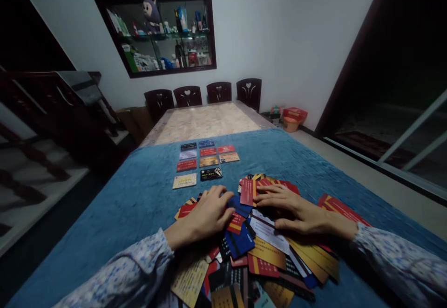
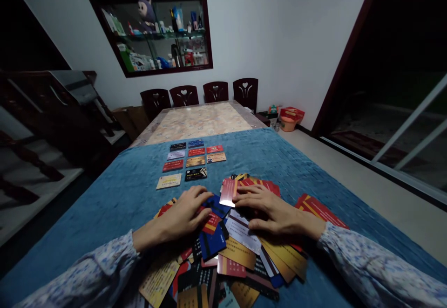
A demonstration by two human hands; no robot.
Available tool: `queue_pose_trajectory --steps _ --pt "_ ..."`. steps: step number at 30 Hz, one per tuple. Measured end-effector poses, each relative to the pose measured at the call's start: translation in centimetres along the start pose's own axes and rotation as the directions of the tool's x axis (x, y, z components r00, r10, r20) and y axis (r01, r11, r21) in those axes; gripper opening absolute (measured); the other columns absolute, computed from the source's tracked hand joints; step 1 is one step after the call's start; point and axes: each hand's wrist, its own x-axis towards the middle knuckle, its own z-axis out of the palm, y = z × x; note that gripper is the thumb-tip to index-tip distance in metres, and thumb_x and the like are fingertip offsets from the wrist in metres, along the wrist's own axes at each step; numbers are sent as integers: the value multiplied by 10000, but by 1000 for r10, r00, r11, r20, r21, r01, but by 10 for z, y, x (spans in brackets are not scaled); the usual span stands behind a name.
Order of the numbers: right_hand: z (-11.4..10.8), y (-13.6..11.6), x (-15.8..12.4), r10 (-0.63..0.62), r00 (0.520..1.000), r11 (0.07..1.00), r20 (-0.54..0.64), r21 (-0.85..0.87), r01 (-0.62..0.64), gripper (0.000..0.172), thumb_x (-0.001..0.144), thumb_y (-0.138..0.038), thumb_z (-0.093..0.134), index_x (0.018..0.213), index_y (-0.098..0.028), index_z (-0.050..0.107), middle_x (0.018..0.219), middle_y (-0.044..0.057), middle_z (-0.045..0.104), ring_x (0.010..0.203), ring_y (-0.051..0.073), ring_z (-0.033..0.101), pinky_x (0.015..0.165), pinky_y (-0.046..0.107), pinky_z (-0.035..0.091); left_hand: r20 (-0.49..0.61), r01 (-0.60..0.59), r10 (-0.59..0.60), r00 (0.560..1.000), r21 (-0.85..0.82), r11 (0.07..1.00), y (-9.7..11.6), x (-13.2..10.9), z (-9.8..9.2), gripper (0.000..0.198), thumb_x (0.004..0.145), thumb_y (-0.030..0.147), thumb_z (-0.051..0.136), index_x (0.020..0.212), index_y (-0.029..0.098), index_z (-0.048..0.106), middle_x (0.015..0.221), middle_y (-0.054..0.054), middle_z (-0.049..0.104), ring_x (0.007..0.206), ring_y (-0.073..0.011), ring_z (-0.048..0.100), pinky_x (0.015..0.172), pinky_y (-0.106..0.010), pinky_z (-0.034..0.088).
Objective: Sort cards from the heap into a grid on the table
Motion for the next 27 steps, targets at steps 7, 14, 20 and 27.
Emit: queue_pose_trajectory --steps 7,14,20,27 --pt "-20 13 41 -15 976 1000 -218 18 20 319 991 -305 437 1189 -217 671 1212 129 683 1165 238 590 1028 441 453 -80 -6 9 997 40 999 30 39 7 253 951 366 505 1019 147 615 1067 -116 604 1021 -261 550 918 -404 468" --pt "-13 44 69 89 994 987 57 -138 -81 667 779 -143 523 1438 -246 511 1528 117 448 1415 327 345 1106 604 298 -74 60 -50 996 142 988 45 57 15 398 924 446 530 1110 99 593 1155 -194 610 1096 -332 561 944 -470 472" --pt "-5 61 70 174 977 982 122 -103 -162 510 926 -267 426 1417 -183 536 1487 146 497 1364 318 429 1100 578 327 -47 69 -63 997 142 987 44 55 19 476 888 490 576 1139 86 593 1151 -196 624 1094 -329 586 963 -449 487" --pt "-4 55 69 78 995 997 67 -29 -76 446 989 -341 385 1310 -149 626 1334 163 624 1210 275 558 1062 477 410 -4 78 -78 997 139 987 40 50 17 304 893 319 510 1090 106 604 1103 -177 634 1047 -309 595 932 -449 500"
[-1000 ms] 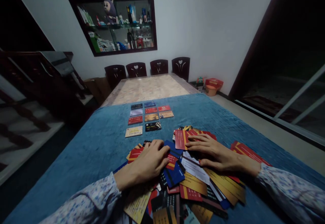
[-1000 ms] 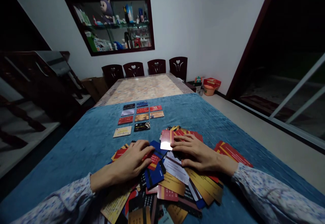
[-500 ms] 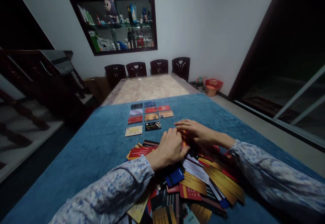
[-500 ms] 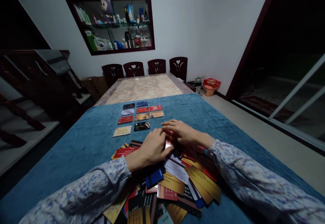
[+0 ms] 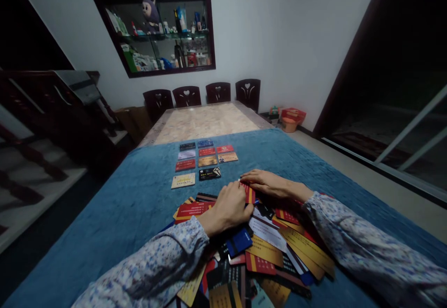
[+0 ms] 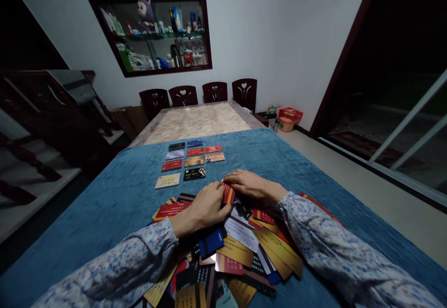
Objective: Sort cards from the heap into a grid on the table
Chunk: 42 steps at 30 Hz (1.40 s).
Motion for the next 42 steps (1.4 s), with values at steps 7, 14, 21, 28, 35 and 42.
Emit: queue_pose_trajectory --steps 7,14,21,28,35,42 --pt "0 -15 -3 28 999 998 -25 -56 -29 441 1027 -383 332 1255 -172 645 1235 141 650 1111 250 568 1008 435 432 0 -13 13 1000 6 1000 -3 -10 -6 278 902 290 483 1073 114 614 1098 -157 599 1049 -294 558 923 -434 493" --pt "-4 -10 3 59 998 997 -19 -48 -60 389 1030 -366 331 1101 -163 656 1064 122 633 1001 228 575 917 388 459 -43 -20 18 999 -46 999 -19 -14 -3 200 888 230 482 966 151 648 1033 -114 591 1003 -249 548 913 -377 479" --pt "-3 -6 21 142 990 990 22 -16 -141 241 964 -269 450 977 -147 658 986 112 632 926 227 584 861 368 456 -31 -34 29 999 -156 987 -43 -12 -1 250 867 123 454 928 137 695 993 -108 657 977 -229 590 901 -328 461" --pt "-11 -14 22 42 999 996 -10 -78 -42 270 910 -188 450 1067 -175 670 1071 113 636 992 249 541 906 405 417 -67 -19 2 998 -260 965 -61 -9 -5 274 784 35 458 788 143 710 789 -58 693 759 -183 579 712 -266 408" --pt "2 -29 26 34 990 998 -140 56 -27 280 795 -111 545 1030 -165 687 982 78 688 951 221 582 866 340 450 -96 29 -70 993 -375 927 -79 -7 3 341 738 18 452 853 133 751 754 -31 691 696 -152 572 658 -231 389" --pt "26 -16 33 54 969 998 -241 -12 -59 155 849 -127 556 911 -165 693 848 70 688 816 186 605 748 280 448 -38 62 -94 995 -505 861 -93 -6 5 287 718 81 481 835 101 743 740 -16 688 728 -162 600 653 -215 413"
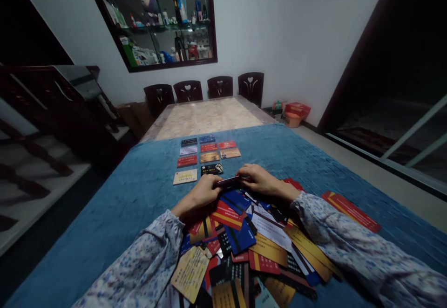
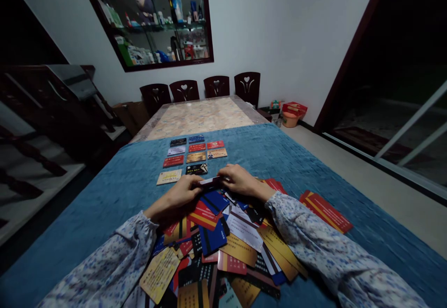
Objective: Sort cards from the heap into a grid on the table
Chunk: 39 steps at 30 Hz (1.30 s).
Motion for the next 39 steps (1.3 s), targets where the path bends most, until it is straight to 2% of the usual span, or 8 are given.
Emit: queue_pose_trajectory --steps 5,11,15,19,23,29,33,39 --pt "2 0 -1 1 1000 999 -30 -33 -2 166 844 -107 549 917 -159 689 853 83 692 818 193 611 742 281 445 53 -18 24 998 -118 993 0 -5 -10 363 696 108 462 924 108 745 833 -12 721 793 -176 619 674 -212 442" --pt "4 -1 -3 -2 998 999 -62 -33 0 183 858 -129 537 961 -156 686 843 79 682 767 179 605 704 268 441 72 -42 49 996 -85 996 -1 -6 -18 451 639 76 450 974 123 748 881 -3 734 838 -183 641 693 -208 457" --pt "5 -2 -4 -2 998 999 -68 -42 -1 203 864 -146 536 1006 -155 682 866 86 684 769 184 613 693 270 447 56 -63 64 996 -14 998 -1 -5 -16 442 663 47 461 986 133 749 899 -12 738 843 -182 643 723 -217 453" --pt "4 -3 -4 -27 997 994 -75 -107 19 225 876 -142 530 1046 -172 674 883 84 690 799 193 620 723 286 459 -1 -52 52 999 50 997 1 -6 -10 351 729 44 451 912 112 743 810 -21 714 749 -162 616 662 -213 417" --pt "4 -4 -3 -90 991 973 -97 -220 67 303 852 -90 528 1118 -177 643 945 89 709 858 213 621 754 312 454 -75 -52 58 995 79 996 2 -6 -6 304 737 24 450 837 103 727 740 -26 684 714 -154 595 618 -205 382" --pt "3 -5 -2 -199 963 923 -180 -364 123 362 871 -161 596 1230 -149 565 1032 127 691 920 240 620 785 350 448 -190 -47 55 980 46 998 4 -4 -9 326 742 19 476 916 119 732 826 -43 729 763 -171 631 703 -236 429" --pt "3 -9 -2 -248 951 870 -184 -475 135 361 865 -204 617 1217 -149 562 1073 147 662 922 260 598 774 369 442 -214 -55 68 974 64 996 4 -4 -11 299 751 22 483 881 131 729 820 -39 729 758 -168 635 690 -232 425" --pt "2 -13 -3 -338 926 814 -170 -547 197 317 889 -181 553 1202 -144 577 1061 138 651 905 255 567 743 363 410 -221 -74 92 971 91 993 6 -5 -12 291 745 5 482 854 128 722 770 -33 711 722 -161 620 659 -226 407"
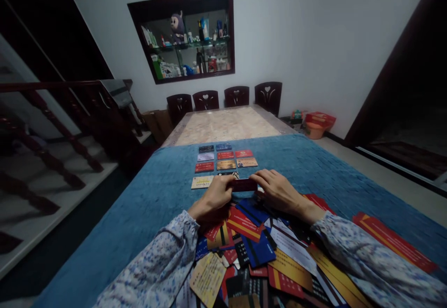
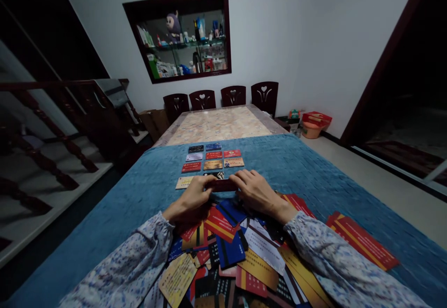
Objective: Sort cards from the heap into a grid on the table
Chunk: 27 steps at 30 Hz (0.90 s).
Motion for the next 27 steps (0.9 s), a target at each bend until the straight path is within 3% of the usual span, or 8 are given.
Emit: queue_pose_trajectory --steps 8,13,18,27 --pt "-2 -4 3 21 998 998 -57 -62 -25 252 906 -155 502 1138 -137 598 986 122 673 833 239 553 706 356 388 -47 -12 10 999 -37 999 -1 1 0 318 784 29 529 1019 150 707 961 -51 750 884 -194 680 823 -270 496" --pt "-7 -4 7 35 998 997 -43 -63 -37 283 896 -176 496 1160 -144 593 1018 138 671 849 247 567 708 362 419 -90 -93 92 992 -10 996 -2 1 -1 450 778 19 545 1199 163 609 1109 -75 712 1018 -219 671 938 -334 521" --pt "-13 0 15 49 994 996 -101 -68 -56 322 904 -203 495 1208 -116 558 1012 160 658 884 263 582 736 368 471 -133 -223 237 962 114 968 0 -3 -1 613 793 40 539 1383 163 426 1362 -156 541 1264 -277 545 1074 -440 474" --pt "-19 6 51 19 998 999 -68 50 -15 445 869 -236 552 1299 -136 492 1147 173 574 1047 302 525 843 420 511 -170 -224 335 927 465 856 -16 -4 -26 552 886 92 482 1427 149 387 1375 -198 491 1270 -316 523 1034 -475 494"
